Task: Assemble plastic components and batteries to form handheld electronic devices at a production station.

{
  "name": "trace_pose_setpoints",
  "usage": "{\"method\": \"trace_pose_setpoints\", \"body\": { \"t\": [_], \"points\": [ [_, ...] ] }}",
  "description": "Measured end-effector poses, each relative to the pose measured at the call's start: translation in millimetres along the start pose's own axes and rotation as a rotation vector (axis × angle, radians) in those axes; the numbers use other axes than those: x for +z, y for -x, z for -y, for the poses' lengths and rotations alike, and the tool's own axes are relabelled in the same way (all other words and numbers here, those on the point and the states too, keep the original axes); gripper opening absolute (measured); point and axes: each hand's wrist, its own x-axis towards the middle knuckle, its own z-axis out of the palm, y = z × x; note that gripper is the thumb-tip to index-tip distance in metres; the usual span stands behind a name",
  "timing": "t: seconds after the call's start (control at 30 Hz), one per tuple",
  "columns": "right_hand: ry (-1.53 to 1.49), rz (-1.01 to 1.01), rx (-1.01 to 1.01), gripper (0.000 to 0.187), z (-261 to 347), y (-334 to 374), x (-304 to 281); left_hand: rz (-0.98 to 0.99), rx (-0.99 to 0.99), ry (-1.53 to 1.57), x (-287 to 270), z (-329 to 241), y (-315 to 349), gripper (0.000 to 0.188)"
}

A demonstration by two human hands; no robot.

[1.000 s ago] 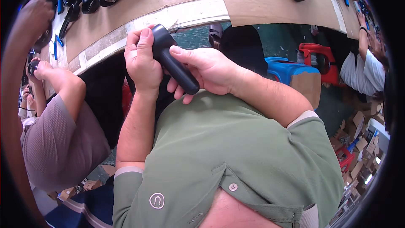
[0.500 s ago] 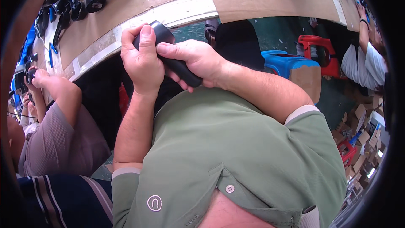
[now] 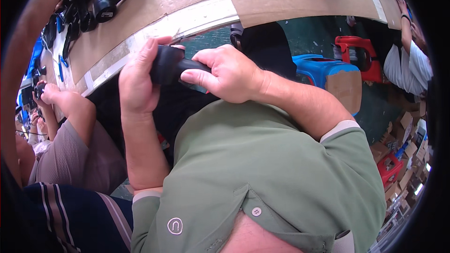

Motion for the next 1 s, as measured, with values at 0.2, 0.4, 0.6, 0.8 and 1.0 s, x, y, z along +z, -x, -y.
{"method": "trace_pose_setpoints", "body": {
  "t": [0.2, 0.4, 0.6, 0.8, 1.0],
  "points": [
    [-0.152, 0.108, 0.158, 0.025, -3, -1, -5, 0.105, -0.07, -0.067, -14, 13, 4, 0.032],
    [-0.27, 0.306, 0.309, 0.023, -4, -8, -22, 0.21, 0.253, -0.014, -5, 30, 10, 0.049],
    [0.265, -0.213, -0.387, 0.033, -34, -2, 0, 0.266, 0.478, -0.34, -10, 33, 15, 0.075],
    [0.369, -0.233, -0.296, 0.045, -30, 5, 6, 0.244, 0.524, -0.445, -21, 50, 12, 0.081],
    [0.322, 0.032, -0.093, 0.034, -34, -9, -13, 0.249, 0.541, -0.467, -25, 72, 12, 0.078]
  ]
}}
